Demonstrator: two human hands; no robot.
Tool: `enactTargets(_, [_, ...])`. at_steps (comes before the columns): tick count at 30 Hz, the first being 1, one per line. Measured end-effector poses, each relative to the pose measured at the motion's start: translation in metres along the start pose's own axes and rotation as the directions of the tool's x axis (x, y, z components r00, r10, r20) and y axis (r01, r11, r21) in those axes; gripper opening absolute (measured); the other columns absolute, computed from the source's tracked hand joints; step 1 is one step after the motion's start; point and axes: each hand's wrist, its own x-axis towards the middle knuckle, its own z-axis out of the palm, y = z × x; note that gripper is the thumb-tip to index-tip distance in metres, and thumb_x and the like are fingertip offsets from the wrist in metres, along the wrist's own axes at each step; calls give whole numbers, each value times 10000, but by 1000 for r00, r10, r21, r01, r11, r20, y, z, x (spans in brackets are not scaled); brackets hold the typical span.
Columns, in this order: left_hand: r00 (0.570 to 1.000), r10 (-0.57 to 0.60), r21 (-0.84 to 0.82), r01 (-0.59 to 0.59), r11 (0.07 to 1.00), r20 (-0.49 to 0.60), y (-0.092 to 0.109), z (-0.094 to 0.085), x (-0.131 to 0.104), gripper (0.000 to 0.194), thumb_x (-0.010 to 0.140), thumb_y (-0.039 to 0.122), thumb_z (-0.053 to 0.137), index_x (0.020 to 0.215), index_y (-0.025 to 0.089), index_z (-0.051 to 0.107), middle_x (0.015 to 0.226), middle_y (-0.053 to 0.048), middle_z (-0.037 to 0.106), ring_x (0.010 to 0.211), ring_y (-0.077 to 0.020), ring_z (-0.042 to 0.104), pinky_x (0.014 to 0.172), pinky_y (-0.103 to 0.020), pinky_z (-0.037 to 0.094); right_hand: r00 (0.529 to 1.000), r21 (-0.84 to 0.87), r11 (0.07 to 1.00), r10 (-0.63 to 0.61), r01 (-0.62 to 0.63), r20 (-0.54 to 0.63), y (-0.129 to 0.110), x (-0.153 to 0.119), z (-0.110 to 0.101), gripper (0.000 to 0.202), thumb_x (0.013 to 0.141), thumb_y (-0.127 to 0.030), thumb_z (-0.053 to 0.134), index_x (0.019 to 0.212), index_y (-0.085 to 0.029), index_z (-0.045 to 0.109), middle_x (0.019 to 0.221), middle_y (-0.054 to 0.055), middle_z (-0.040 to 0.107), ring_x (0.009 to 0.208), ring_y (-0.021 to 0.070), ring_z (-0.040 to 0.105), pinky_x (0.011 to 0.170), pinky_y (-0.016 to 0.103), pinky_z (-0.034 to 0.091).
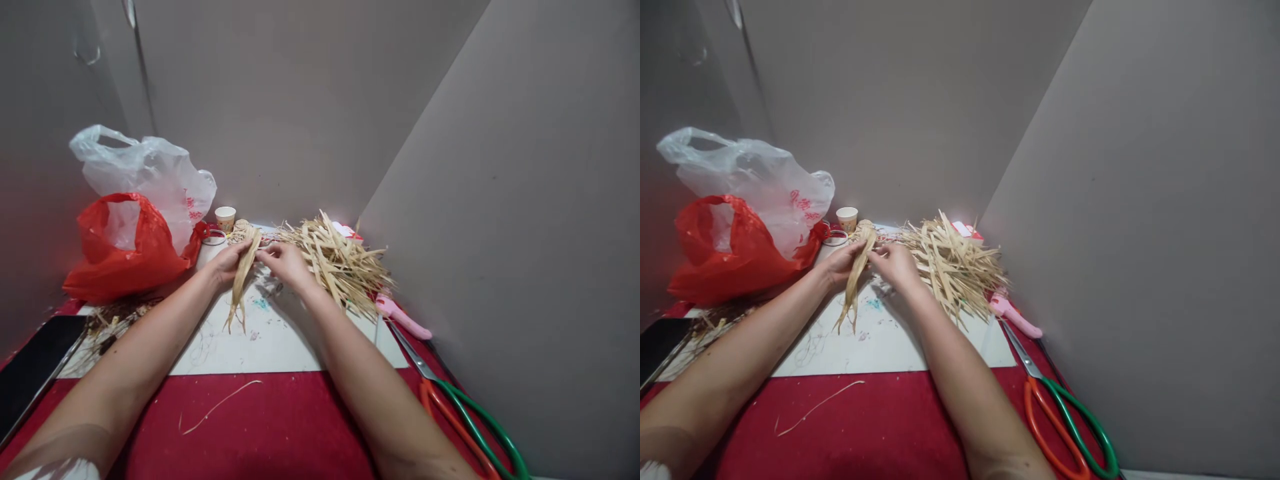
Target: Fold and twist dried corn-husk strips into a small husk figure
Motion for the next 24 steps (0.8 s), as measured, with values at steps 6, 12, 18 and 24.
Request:
enactTargets(6, [997,-34,13,33,999,72,-4,-6,4,279,927,249,475,1049,85,665,713,-100,702,530,-183,635,538,-289,522,983,468,865,150,-180,102,17,7,47,180,710,-325,626,630,-188,541,461,-38,540,395,98,481,385,193,347])
enactTargets(12, [997,38,70,-42,997,65,-6,-14,4,202,881,270,561,855,98,664,648,-96,676,550,-202,639,582,-319,529,969,662,707,190,-248,160,34,4,48,265,669,-432,650,676,-175,585,464,-28,564,369,76,459,355,173,341])
enactTargets(18, [991,137,171,-135,976,-2,-3,-12,1,100,764,121,662,675,115,619,535,-30,600,475,-125,561,509,-234,459,982,689,703,170,-176,77,36,3,55,322,707,-497,627,722,-177,597,450,-36,545,371,78,458,365,177,348])
enactTargets(24, [990,121,130,-110,985,-74,3,-9,-3,65,739,85,648,700,121,612,560,-7,589,485,-107,545,504,-216,460,978,727,676,207,-117,-35,37,6,53,342,696,-509,641,761,-185,552,652,-14,610,435,79,501,369,191,343])
